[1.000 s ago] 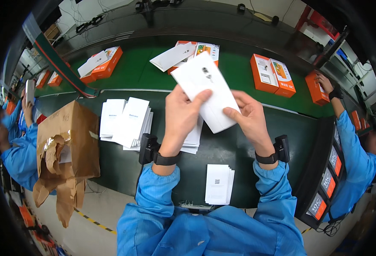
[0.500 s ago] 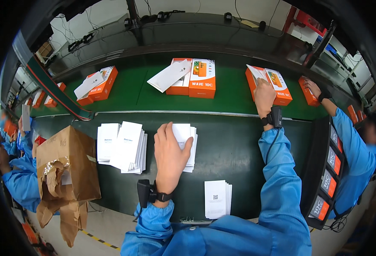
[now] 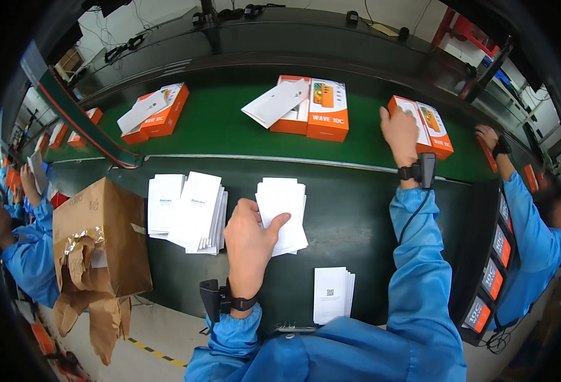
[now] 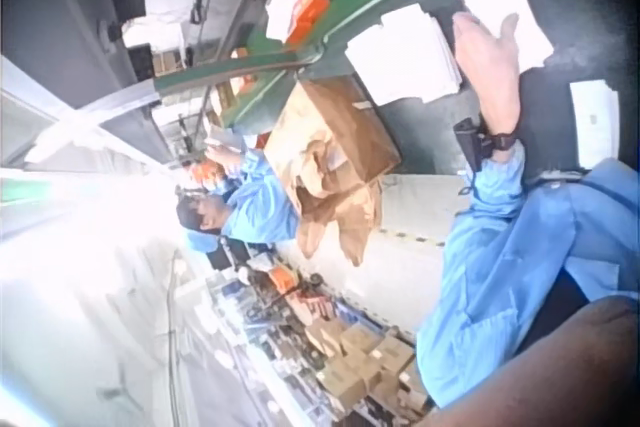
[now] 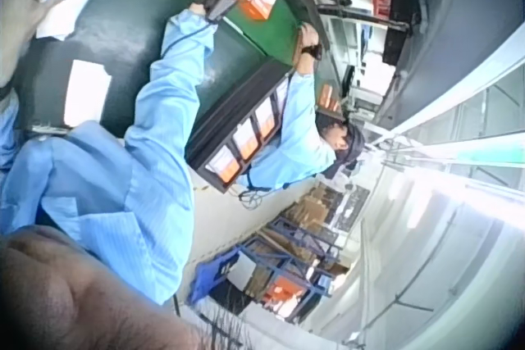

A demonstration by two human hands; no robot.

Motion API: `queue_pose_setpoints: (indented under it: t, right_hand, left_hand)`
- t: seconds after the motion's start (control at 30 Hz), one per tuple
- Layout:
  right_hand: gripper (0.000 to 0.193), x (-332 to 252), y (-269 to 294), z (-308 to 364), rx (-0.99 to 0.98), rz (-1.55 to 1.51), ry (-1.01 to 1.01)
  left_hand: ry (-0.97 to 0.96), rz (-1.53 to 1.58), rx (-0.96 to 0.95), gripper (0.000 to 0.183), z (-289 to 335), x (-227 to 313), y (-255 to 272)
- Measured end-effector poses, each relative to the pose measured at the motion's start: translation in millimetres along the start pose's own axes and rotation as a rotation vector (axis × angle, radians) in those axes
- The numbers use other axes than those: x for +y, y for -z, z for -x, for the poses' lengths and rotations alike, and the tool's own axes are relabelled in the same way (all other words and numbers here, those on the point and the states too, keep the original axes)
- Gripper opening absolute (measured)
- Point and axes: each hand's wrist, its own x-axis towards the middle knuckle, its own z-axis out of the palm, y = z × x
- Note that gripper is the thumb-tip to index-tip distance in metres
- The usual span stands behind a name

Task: Assembling smartphone manuals and placing them into product boxes on a factory assembly line.

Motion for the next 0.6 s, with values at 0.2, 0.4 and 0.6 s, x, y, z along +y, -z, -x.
queue_pose_setpoints:
  t: [0.2,0.4,0.6]
  right_hand:
    - [0.051,-209,35,-2,-0.153,-0.434,0.177]
    - [0.021,-209,7,-32,-0.019,-0.040,0.302]
    - [0.017,-246,164,101,-0.029,-0.543,0.649]
  left_hand:
    - [0.056,-0.005,-0.007,0.041,-16,-14,15]
    - [0.020,0.421,0.032,0.028,-27,5,49]
    - [0.079,1.189,0.143,0.031,-37,-24,119]
